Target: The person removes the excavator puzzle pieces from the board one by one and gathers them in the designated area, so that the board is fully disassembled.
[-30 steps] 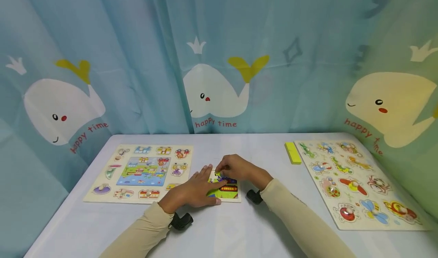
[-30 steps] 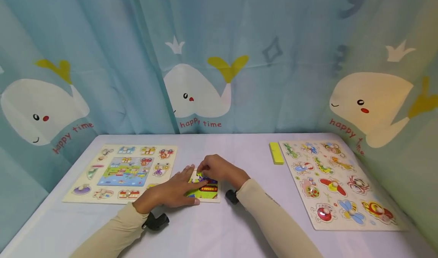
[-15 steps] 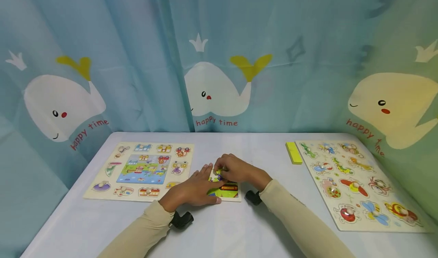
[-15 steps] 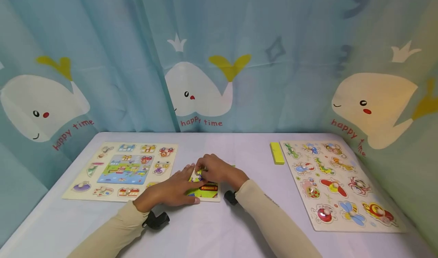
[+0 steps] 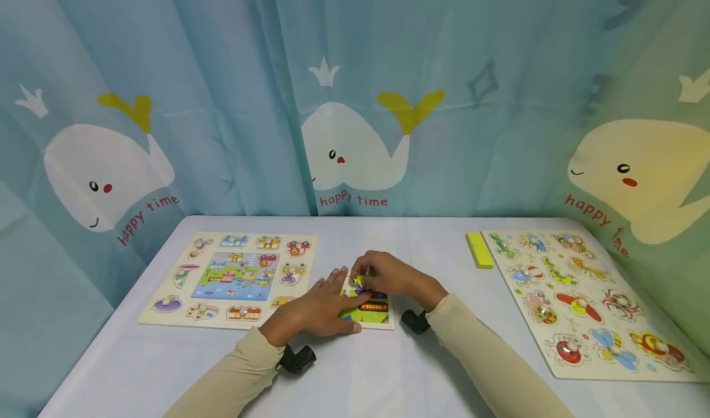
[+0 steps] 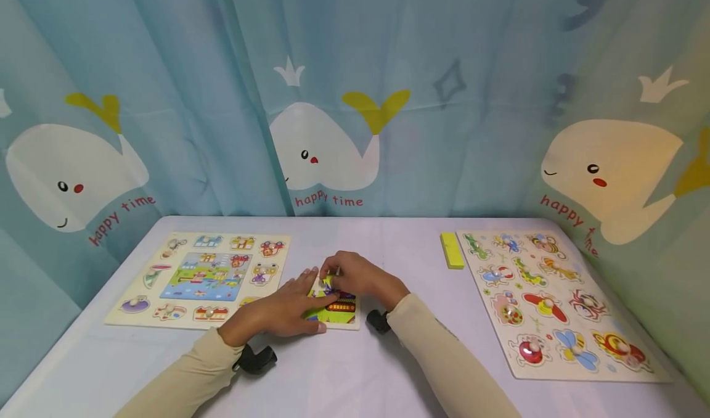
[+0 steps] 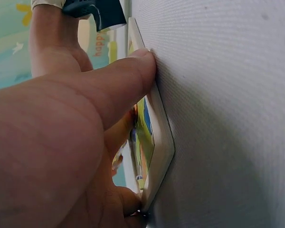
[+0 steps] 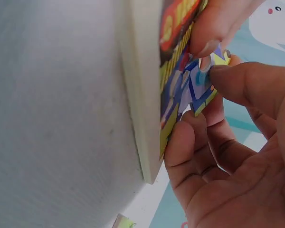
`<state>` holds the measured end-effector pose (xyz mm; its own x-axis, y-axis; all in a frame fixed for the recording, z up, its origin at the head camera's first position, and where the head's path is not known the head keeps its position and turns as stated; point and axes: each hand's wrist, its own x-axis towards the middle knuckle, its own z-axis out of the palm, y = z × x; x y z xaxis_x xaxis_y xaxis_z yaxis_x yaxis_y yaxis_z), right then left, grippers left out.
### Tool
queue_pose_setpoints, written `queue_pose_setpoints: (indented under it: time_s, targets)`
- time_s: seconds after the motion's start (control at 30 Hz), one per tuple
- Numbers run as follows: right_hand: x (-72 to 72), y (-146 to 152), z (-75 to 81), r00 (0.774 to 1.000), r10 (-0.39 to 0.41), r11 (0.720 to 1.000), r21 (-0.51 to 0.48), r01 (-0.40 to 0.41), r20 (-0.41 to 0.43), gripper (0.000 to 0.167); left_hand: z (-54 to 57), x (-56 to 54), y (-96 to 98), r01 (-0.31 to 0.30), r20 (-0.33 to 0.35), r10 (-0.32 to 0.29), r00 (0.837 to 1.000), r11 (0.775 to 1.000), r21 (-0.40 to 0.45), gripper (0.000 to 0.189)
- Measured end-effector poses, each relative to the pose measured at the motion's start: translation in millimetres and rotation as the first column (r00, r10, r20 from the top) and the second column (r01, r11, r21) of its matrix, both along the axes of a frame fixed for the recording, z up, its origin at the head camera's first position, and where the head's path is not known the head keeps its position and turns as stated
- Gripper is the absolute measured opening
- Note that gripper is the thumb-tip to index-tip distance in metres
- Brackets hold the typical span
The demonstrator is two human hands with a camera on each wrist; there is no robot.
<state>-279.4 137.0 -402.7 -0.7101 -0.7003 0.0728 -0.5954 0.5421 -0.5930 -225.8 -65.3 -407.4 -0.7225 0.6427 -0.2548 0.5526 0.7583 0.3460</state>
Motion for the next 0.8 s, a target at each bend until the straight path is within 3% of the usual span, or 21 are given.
queue_pose_setpoints:
  time_s: [0.4,0.63,0.8]
  targets:
    - [2.2,8,-1.5,0.990,-0.077,0.994,-0.073,0.086,0.117,0.013,1.5,1.4,-1.2,-0.012,0.003,0.012,1.000,1.000,-0.017,0.062]
    - [0.2,10,-4.6,0.976,-0.153,0.982,-0.090,0.168,0.154,0.014,2.7,1.3,-1.2,-0.007,-0.003,0.007,1.000,1.000,-0.003,0.061]
    - [1.5,15,-5.3,0.974,-0.156,0.978,-0.115,0.175,0.164,0.014,2.6,2.9,-0.1,-0.007,-0.002,0.007,1.000,1.000,-0.006,0.061]
